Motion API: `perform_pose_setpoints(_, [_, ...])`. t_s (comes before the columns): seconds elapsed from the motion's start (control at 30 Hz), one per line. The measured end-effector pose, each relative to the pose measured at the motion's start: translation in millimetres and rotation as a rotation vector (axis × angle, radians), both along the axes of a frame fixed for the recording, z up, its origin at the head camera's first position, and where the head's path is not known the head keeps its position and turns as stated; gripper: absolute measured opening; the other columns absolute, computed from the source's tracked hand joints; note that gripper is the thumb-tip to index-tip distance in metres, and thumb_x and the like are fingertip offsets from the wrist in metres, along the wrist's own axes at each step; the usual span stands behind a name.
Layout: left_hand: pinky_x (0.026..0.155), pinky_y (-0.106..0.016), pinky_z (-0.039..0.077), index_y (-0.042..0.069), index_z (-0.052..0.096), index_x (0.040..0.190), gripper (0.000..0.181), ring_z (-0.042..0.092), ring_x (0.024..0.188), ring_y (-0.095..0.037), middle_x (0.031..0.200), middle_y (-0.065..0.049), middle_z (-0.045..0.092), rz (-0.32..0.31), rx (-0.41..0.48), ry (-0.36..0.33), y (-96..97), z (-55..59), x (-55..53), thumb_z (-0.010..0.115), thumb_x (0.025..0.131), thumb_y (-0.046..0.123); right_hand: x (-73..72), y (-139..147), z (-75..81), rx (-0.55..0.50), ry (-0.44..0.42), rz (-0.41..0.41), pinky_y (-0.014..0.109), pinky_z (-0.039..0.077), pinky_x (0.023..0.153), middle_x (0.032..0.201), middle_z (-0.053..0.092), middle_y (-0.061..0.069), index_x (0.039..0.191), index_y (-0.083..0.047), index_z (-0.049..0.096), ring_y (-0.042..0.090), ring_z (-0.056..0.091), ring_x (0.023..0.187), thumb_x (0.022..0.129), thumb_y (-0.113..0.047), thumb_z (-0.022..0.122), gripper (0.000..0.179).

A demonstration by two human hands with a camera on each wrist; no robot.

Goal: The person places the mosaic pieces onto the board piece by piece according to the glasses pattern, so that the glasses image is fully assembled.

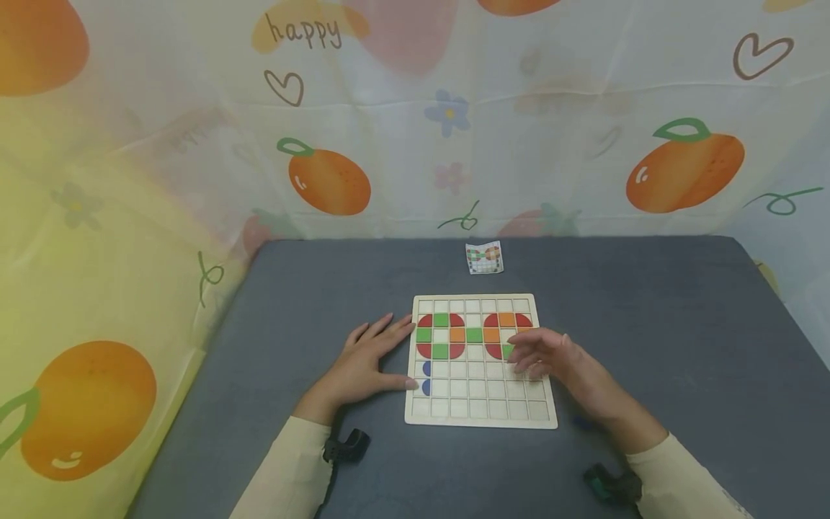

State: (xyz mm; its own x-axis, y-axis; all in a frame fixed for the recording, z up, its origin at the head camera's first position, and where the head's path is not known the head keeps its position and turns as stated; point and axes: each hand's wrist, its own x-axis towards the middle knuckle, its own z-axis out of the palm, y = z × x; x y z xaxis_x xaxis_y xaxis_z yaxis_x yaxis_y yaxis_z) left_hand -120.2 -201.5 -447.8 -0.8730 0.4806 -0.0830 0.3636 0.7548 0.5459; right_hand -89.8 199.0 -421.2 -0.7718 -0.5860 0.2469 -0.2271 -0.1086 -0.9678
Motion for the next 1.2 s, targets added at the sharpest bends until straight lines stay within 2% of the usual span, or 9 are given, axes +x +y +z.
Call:
perform_pose_setpoints(0.3, [0.127, -0.061, 0.002, 0.027, 0.037, 0.172, 0.108, 0.011, 0.165, -0.022, 0.176, 0.015, 0.027, 0.001, 0.006, 0.0, 0.1, 0.8, 1.5, 0.087, 0.086, 0.065, 2.4, 35, -4.1, 0.03, 0.025, -0.074, 0.032, 0.052, 0.098, 0.127, 0.066, 0.024, 0.149, 0.011, 0.05, 0.031, 0.068, 0.113, 0.121, -0.035, 0.011, 0.067])
perform_pose_setpoints(0.5, [0.126, -0.061, 0.003, 0.026, 0.038, 0.172, 0.107, 0.012, 0.165, -0.022, 0.175, 0.015, 0.028, 0.002, 0.014, -0.004, 0.7, 1.3, 1.9, 0.087, 0.085, 0.065, 4.9, 56, -10.1, 0.14, 0.039, -0.154, 0.029, 0.054, 0.097, 0.123, 0.068, 0.025, 0.143, 0.014, 0.054, 0.027, 0.071, 0.112, 0.122, -0.028, 0.017, 0.06])
perform_pose_setpoints(0.6, [0.126, -0.061, 0.003, 0.026, 0.038, 0.172, 0.107, 0.012, 0.165, -0.022, 0.175, 0.015, 0.028, 0.0, 0.015, -0.004, 0.8, 0.6, 1.7, 0.087, 0.085, 0.065, 6.3, 65, -12.2, 0.216, 0.008, -0.165, 0.027, 0.054, 0.096, 0.123, 0.069, 0.023, 0.143, 0.013, 0.055, 0.024, 0.072, 0.113, 0.121, -0.018, 0.027, 0.048])
perform_pose_setpoints(0.73, [0.126, -0.061, 0.003, 0.027, 0.037, 0.172, 0.107, 0.012, 0.165, -0.022, 0.176, 0.015, 0.028, -0.002, 0.008, -0.002, 0.9, -0.7, 1.3, 0.086, 0.086, 0.067, 10.0, 75, -11.8, 0.343, -0.058, -0.119, 0.026, 0.053, 0.097, 0.131, 0.07, 0.015, 0.144, 0.004, 0.061, 0.018, 0.069, 0.119, 0.113, -0.006, 0.053, 0.034])
perform_pose_setpoints(0.87, [0.126, -0.061, 0.003, 0.026, 0.037, 0.172, 0.107, 0.012, 0.165, -0.022, 0.176, 0.014, 0.028, 0.002, 0.007, -0.001, 0.6, -0.3, 1.3, 0.087, 0.086, 0.065, 12.1, 83, -11.1, 0.43, -0.075, -0.021, 0.026, 0.05, 0.101, 0.142, 0.065, 0.01, 0.146, -0.008, 0.065, 0.014, 0.062, 0.127, 0.104, -0.007, 0.073, 0.043])
perform_pose_setpoints(0.97, [0.126, -0.061, 0.002, 0.026, 0.037, 0.172, 0.107, 0.012, 0.165, -0.022, 0.176, 0.014, 0.028, 0.006, 0.012, -0.006, 0.6, 0.5, 1.2, 0.087, 0.085, 0.065, 11.6, 86, -10.7, 0.469, -0.031, 0.029, 0.023, 0.045, 0.102, 0.144, 0.062, 0.005, 0.144, -0.017, 0.066, 0.01, 0.056, 0.129, 0.1, -0.013, 0.082, 0.048])
perform_pose_setpoints(1.07, [0.127, -0.06, 0.002, 0.027, 0.037, 0.172, 0.107, 0.012, 0.165, -0.021, 0.175, 0.015, 0.029, 0.009, 0.01, -0.007, 0.7, 0.5, 0.9, 0.087, 0.085, 0.065, 10.7, 86, -11.2, 0.509, 0.053, 0.062, 0.021, 0.042, 0.102, 0.145, 0.059, 0.003, 0.142, -0.021, 0.067, 0.009, 0.051, 0.13, 0.098, -0.02, 0.086, 0.048])
perform_pose_setpoints(1.2, [0.127, -0.06, 0.003, 0.027, 0.037, 0.172, 0.108, 0.012, 0.165, -0.02, 0.175, 0.015, 0.029, 0.01, 0.009, -0.007, 0.2, 0.0, 0.7, 0.087, 0.085, 0.066, 10.2, 83, -12.8, 0.568, 0.154, 0.061, 0.022, 0.044, 0.1, 0.144, 0.057, 0.002, 0.133, -0.026, 0.069, 0.008, 0.048, 0.131, 0.097, -0.025, 0.087, 0.04])
